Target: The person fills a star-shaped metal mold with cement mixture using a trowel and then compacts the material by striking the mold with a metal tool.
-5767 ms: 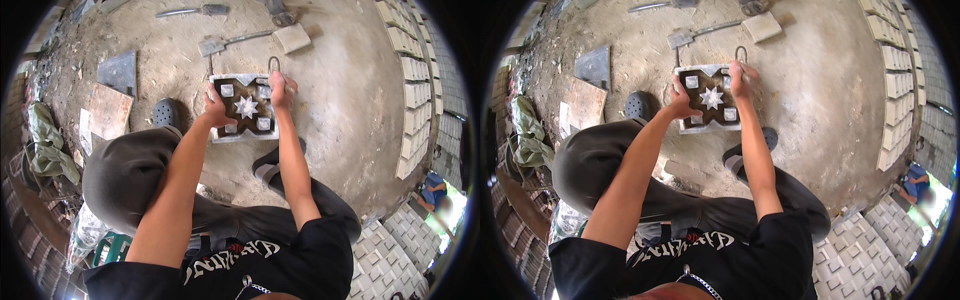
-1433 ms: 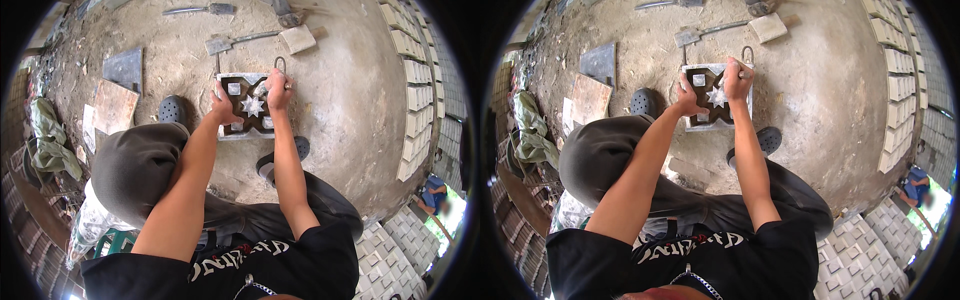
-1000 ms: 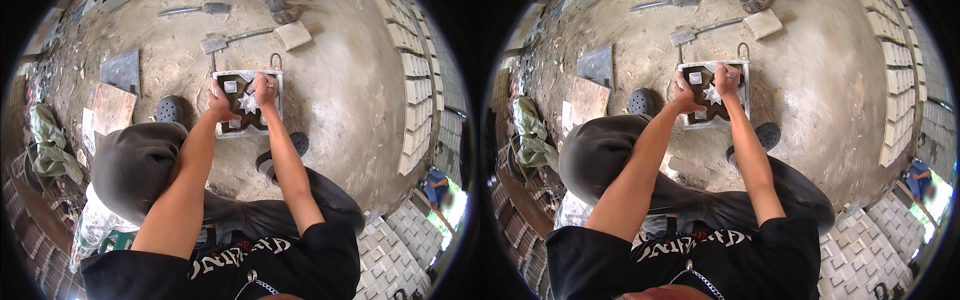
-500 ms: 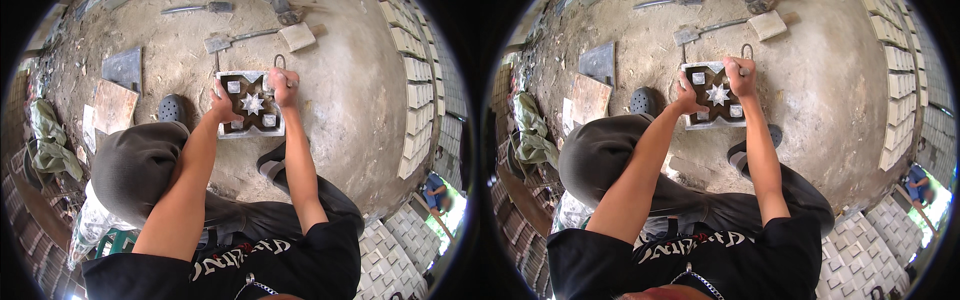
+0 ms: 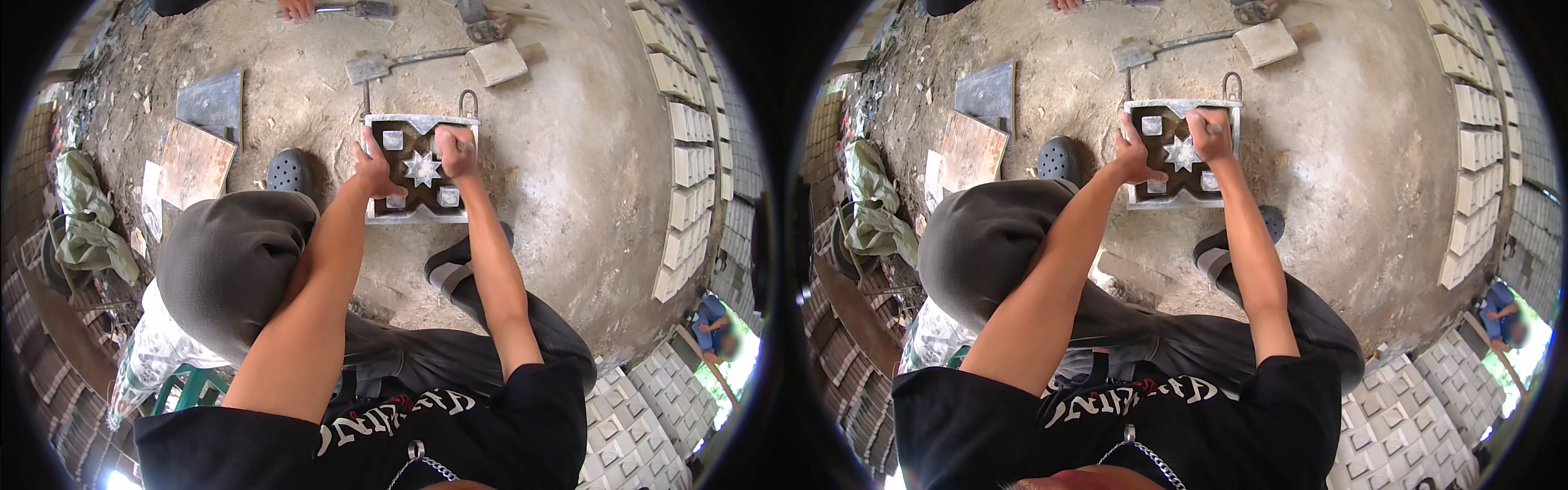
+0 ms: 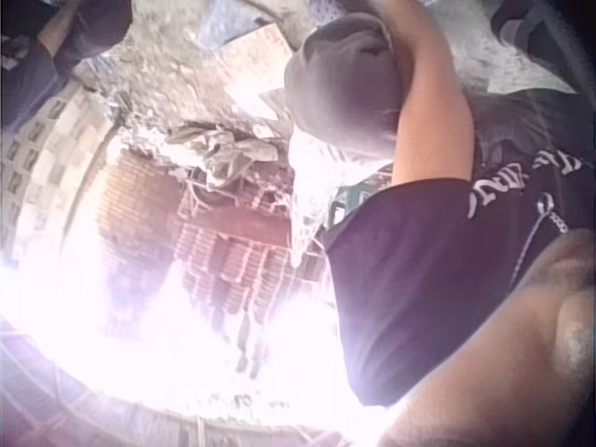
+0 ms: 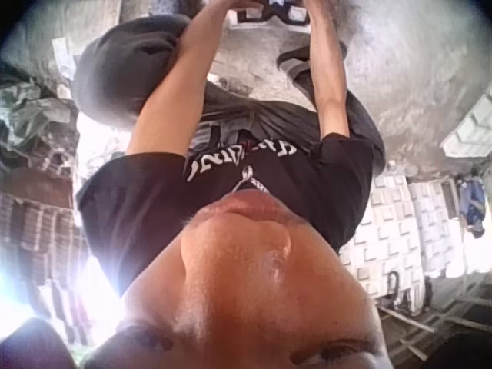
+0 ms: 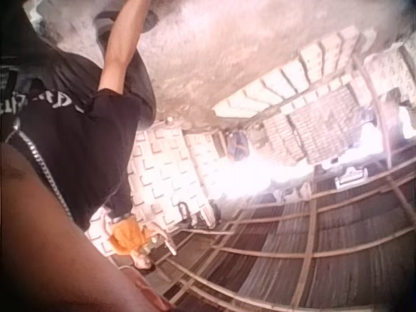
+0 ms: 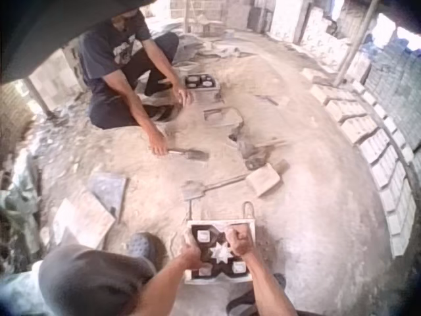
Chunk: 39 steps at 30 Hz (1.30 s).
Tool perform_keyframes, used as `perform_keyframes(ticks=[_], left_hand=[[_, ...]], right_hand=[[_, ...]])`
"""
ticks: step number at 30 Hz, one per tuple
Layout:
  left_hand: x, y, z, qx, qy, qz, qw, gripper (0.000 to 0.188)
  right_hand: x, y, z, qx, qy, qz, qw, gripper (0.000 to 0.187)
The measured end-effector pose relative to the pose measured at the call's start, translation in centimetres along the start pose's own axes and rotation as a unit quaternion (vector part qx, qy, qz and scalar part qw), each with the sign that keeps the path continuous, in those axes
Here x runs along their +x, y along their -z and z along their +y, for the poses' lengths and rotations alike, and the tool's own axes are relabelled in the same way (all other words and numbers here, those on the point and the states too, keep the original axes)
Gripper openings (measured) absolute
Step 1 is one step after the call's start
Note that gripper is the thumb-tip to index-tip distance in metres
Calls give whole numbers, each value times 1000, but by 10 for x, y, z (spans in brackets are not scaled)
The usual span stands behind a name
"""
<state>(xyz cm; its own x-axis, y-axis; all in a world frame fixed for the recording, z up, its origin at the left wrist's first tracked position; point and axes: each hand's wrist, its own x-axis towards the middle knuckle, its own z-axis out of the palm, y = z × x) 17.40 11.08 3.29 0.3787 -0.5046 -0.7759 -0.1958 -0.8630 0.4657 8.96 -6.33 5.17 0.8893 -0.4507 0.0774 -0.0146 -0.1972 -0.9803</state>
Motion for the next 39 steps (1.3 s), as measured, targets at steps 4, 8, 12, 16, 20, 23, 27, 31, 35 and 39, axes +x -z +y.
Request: perform_keyframes(ticks=[4,8,12,16,20,23,27,31,35,39], left_hand=[[0,4,-8,-3,-1,16,1000,160],[-1,5,0,6,9,0,1000,160],[-3,6,-6,8,14,3,1000,160],[1,2,-4,12,2,9,1000,160],[-2,3,-5,9,11,-3,1000,160],[1,4,-9,10,3,6,1000,160],[4,-3,-3,12,-10,2,1000,161],[8,-2,-19,22,-7,17,1000,161],[6,-2,-5,17,-11,4,1000,162],[5,-4,-19,15,-6,21,1000,162]], right_hand=[[13,-12,-57,30,-11,8,999,38],[1,-11,-23,22,-4,46,999,38],[8,-13,-33,56,-23,65,996,39],[-1,-12,-14,132,41,99,985,39],[17,-7,-15,121,-49,81,988,38],[12,-6,-35,178,-1,112,978,37],[21,1,9,131,-57,87,986,37],[23,-6,-38,167,-37,104,980,36],[16,-13,3,53,17,128,990,36],[21,-14,-31,86,-34,75,993,35]])
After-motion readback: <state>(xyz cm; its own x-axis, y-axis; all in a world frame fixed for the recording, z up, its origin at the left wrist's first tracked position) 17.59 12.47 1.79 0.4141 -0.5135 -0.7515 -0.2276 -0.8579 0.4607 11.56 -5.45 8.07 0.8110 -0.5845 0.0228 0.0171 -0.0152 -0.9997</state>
